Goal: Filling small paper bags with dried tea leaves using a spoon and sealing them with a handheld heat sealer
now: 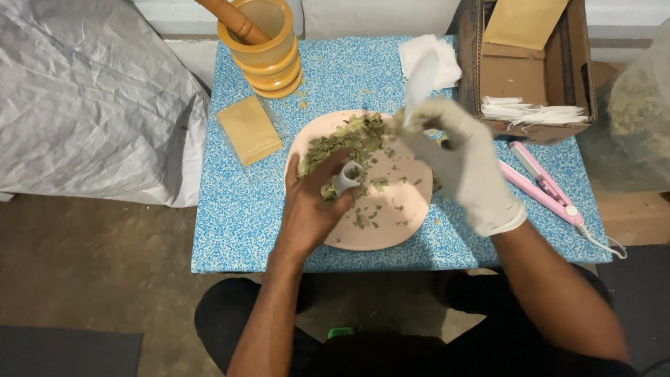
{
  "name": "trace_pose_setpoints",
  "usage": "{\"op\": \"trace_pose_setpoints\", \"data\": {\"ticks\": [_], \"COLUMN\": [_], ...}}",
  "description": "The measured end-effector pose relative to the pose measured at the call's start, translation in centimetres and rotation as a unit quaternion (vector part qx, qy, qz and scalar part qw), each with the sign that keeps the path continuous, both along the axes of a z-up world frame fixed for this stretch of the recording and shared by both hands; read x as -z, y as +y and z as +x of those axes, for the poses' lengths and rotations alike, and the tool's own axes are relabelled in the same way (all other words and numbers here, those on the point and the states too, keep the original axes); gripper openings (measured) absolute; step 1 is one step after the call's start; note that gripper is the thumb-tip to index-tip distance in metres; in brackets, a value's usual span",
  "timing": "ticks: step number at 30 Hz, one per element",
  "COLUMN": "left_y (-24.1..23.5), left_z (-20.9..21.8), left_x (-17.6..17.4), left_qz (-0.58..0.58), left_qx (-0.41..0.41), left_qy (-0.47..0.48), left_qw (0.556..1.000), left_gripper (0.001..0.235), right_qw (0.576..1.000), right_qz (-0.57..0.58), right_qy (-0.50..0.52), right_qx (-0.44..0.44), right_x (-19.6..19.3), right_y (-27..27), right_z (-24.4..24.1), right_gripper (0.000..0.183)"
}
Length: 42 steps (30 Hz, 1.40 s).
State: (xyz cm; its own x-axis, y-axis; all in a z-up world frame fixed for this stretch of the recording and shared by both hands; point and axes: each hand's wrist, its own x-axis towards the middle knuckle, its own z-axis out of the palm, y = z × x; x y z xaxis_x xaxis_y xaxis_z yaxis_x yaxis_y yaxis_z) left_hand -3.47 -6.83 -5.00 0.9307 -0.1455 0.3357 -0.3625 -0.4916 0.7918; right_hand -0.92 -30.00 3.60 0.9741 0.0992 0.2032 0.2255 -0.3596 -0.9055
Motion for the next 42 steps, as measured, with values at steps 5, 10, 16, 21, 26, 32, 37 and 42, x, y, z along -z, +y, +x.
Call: {"op": "trace_pose_setpoints", "data": {"ticks": [5, 10, 16, 21, 26, 32, 37, 42], "left_y": [2.4, 4.1, 4.2, 4.1, 3.9, 3.7, 3.6, 3.4], "left_z": [0.4, -0.3, -0.2, -0.5, -0.4, -0.5, -0.4, -0.3], "left_x": [-0.5, -0.9, -0.9, -1.2, -1.4, -1.6, -1.3, -1.6], "left_qz": [-0.068, -0.076, -0.086, -0.072, -0.065, -0.052, -0.042, -0.033], "left_qx": [-0.046, -0.065, -0.063, -0.062, -0.056, -0.054, -0.043, -0.040], "left_qy": [-0.008, -0.038, -0.046, -0.041, -0.035, -0.027, -0.025, -0.014], "left_qw": [0.997, 0.994, 0.993, 0.995, 0.996, 0.997, 0.998, 0.999], "left_gripper": [0.062, 0.058, 0.054, 0.056, 0.057, 0.058, 0.059, 0.061], "right_qw": [0.956, 0.871, 0.851, 0.870, 0.884, 0.872, 0.875, 0.871], "right_qz": [-0.255, -0.425, -0.464, -0.451, -0.439, -0.472, -0.469, -0.475], "right_qy": [0.130, 0.184, 0.141, 0.070, 0.028, 0.040, 0.046, 0.072], "right_qx": [-0.059, -0.162, -0.199, -0.186, -0.157, -0.125, -0.113, -0.106], "right_x": [-3.5, -2.7, 3.6, 6.4, 7.8, 9.9, 9.0, 6.6], "right_y": [-2.1, -1.4, -2.2, -1.9, -1.8, -3.0, -3.4, -3.3], "right_z": [0.2, 0.2, 0.1, 1.0, 1.7, 2.3, 2.5, 2.6], "right_gripper": [0.019, 0.025, 0.031, 0.029, 0.031, 0.033, 0.032, 0.031]}}
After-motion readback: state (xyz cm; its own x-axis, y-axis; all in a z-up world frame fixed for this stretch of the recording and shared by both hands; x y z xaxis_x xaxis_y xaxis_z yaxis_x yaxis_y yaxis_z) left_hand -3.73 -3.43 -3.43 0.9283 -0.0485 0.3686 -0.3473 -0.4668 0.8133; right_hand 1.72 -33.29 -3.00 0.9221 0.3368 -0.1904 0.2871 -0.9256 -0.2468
